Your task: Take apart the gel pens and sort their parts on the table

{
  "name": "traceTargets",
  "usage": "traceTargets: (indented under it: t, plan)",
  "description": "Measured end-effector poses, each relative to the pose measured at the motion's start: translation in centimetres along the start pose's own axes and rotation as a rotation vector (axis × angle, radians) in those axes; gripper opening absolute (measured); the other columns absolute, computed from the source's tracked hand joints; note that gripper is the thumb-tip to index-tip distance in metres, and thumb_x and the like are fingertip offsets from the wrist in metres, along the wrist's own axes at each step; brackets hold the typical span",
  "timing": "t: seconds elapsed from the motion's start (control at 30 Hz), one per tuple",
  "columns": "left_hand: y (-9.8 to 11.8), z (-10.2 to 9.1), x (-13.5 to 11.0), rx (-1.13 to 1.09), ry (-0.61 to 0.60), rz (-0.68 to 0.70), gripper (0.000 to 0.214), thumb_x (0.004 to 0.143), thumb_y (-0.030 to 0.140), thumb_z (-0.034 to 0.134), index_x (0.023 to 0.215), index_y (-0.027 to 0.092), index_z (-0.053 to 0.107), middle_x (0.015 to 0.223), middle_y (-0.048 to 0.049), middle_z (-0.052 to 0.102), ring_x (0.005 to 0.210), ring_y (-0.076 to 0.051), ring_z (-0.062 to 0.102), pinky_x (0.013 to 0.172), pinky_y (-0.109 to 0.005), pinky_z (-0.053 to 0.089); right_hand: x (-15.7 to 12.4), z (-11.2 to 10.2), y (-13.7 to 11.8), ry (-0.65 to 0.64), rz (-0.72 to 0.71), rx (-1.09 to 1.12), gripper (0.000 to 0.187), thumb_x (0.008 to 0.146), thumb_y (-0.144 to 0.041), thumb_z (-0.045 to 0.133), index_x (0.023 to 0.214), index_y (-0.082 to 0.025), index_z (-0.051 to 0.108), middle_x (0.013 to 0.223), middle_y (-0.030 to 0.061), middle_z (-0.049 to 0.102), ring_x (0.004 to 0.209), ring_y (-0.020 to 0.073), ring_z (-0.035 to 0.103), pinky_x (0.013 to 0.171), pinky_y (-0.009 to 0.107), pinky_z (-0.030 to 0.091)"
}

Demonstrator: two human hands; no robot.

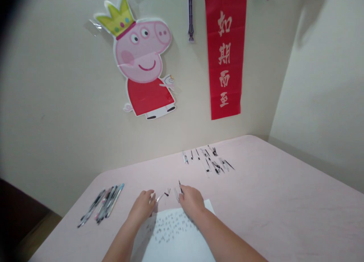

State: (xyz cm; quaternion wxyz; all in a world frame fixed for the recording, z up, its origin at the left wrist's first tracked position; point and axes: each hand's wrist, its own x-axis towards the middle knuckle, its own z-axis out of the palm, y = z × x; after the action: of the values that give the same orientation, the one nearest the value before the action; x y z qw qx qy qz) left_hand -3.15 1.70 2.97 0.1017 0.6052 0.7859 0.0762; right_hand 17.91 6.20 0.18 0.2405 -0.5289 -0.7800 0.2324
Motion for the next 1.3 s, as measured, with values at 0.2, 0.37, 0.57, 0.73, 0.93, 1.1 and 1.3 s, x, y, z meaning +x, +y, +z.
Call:
traceTargets:
  t: [0.2,0.37,0.57,0.73,0.93,1.1,1.3]
  plan:
    - [1.1,0.9,-0.1,-0.066,-0.034,0.004,0.03,0.08,0.007,0.042,0.102,0.014,0.062,0.102,-0.0097,0.058,0.091,-0.015,0.057,0.079,-0.021,0.038,-0.6,-0.6,-1.2,-0.053,-0.071,-0.134,0.035,0.087,-0.022,0.041,0.113,-0.02,0.064,0.101,0.0085,0.07,0.095,0.0216,0.063,0.081,0.028,0.041]
    - [3.2,1.4,0.7,-0.121,0.014,0.041,0.028,0.08,0.007,0.041,0.097,0.012,0.064,0.098,-0.0094,0.059,0.089,-0.015,0.056,0.079,-0.021,0.037,-1.0,-1.0,-1.8,-0.061,-0.091,-0.196,0.033,0.091,-0.03,0.04,0.109,-0.017,0.064,0.098,0.0104,0.065,0.091,0.0216,0.06,0.076,0.028,0.04]
    - [5.3,2.0,0.9,-0.168,0.02,0.076,0.025,0.08,0.013,0.044,0.091,0.012,0.066,0.094,-0.0096,0.061,0.087,-0.016,0.056,0.078,-0.023,0.039,-1.4,-0.6,-2.2,-0.049,-0.1,-0.17,0.039,0.087,-0.038,0.047,0.116,-0.014,0.06,0.103,0.0126,0.063,0.096,0.0251,0.058,0.082,0.031,0.041]
    - [6.1,2.1,1.0,-0.212,0.011,0.102,0.029,0.082,0.015,0.041,0.093,0.011,0.067,0.095,-0.0103,0.063,0.091,-0.017,0.057,0.082,-0.023,0.04,-1.3,-0.3,-2.1,0.027,-0.119,-0.133,0.043,0.084,-0.034,0.052,0.122,-0.014,0.057,0.109,0.0131,0.062,0.104,0.0259,0.055,0.091,0.034,0.04]
    - [4.3,3.0,-1.8,-0.321,0.139,0.157,0.041,0.086,0.017,0.034,0.119,0.008,0.055,0.107,-0.0135,0.059,0.098,-0.019,0.057,0.091,-0.028,0.042,-1.4,0.7,-1.7,0.014,-0.095,-0.055,0.054,0.085,-0.031,0.05,0.132,-0.005,0.049,0.14,0.0186,0.045,0.13,0.0283,0.039,0.11,0.036,0.028]
    - [2.5,4.8,-5.7,-0.289,0.342,0.296,0.042,0.082,0.016,0.039,0.12,0.014,0.056,0.11,-0.0135,0.058,0.104,-0.023,0.056,0.094,-0.04,0.045,-1.1,2.0,-2.7,-0.029,-0.113,-0.007,0.055,0.088,-0.027,0.043,0.139,-0.006,0.04,0.149,0.0179,0.032,0.137,0.0265,0.03,0.112,0.038,0.026]
    - [2.1,5.7,-7.2,-0.239,0.333,0.396,0.045,0.081,0.014,0.037,0.121,0.013,0.056,0.118,-0.0152,0.058,0.113,-0.025,0.053,0.1,-0.043,0.043,0.4,3.9,-4.1,-0.091,-0.125,-0.074,0.052,0.087,-0.009,0.036,0.138,-0.006,0.042,0.151,0.0167,0.023,0.14,0.0282,0.02,0.115,0.042,0.02]
